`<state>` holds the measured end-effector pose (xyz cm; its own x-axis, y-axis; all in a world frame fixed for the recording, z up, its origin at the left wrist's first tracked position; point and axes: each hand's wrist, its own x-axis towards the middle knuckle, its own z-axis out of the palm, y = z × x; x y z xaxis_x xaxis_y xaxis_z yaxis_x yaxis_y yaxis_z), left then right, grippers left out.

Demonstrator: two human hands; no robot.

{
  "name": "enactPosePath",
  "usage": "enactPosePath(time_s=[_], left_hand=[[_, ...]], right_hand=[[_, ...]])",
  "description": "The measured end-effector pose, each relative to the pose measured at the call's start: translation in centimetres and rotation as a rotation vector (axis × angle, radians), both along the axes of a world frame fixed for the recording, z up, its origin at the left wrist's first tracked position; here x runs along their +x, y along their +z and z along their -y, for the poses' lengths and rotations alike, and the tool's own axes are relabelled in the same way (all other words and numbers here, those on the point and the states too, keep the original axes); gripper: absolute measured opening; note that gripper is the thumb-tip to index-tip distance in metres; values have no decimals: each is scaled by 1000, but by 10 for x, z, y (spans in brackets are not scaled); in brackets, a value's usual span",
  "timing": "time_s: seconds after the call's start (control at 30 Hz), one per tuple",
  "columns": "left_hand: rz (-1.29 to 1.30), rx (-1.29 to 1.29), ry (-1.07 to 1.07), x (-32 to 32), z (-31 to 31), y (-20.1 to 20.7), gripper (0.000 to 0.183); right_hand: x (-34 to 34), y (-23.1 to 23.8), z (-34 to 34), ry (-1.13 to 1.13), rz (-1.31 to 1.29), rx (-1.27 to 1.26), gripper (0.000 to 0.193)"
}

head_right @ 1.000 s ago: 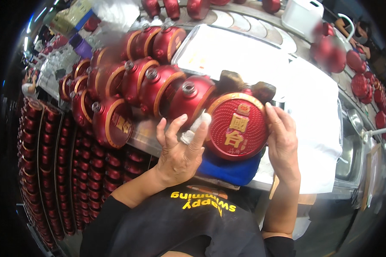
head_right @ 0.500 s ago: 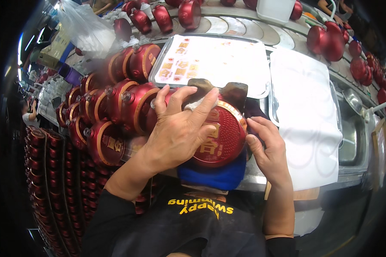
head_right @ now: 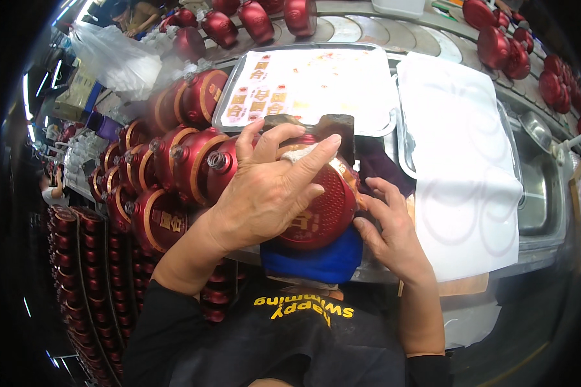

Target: The person applies gold decorative stickers to the bottom of red spherical ornaments on a production line. They peel each sticker from a sheet, place it on the ornament, and press it down to adhere. The person handles one ornament at a time, rotating it to ensure the sticker is properly applied.

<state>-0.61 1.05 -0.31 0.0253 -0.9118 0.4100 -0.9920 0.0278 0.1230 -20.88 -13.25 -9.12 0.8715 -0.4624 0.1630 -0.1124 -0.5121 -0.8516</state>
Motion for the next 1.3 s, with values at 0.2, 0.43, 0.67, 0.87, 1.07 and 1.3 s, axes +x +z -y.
enactPosePath(time_s=[0.2, 0.43, 0.67, 0.87, 1.07, 1.3], left_hand=[[-36, 42, -10, 2, -1, 3, 61], [-29, 55, -19, 1, -1, 5, 61], [-23, 8, -64, -1, 3, 0, 64], [16, 24, -57, -3, 4, 0, 59], [54, 30, -74, -7, 2, -5, 47], [-36, 85, -194, -30, -13, -6, 49]], right_hand=[[-19, 20, -6, -114, 46, 145, 14], [-25, 45, -19, 24, 75, 347, 7], [-29, 37, -24, 32, 68, 417, 8], [-29, 30, -27, 76, 33, 343, 15], [-29, 29, -32, 50, 15, 377, 16], [-26, 21, -28, 47, 64, 239, 9]])
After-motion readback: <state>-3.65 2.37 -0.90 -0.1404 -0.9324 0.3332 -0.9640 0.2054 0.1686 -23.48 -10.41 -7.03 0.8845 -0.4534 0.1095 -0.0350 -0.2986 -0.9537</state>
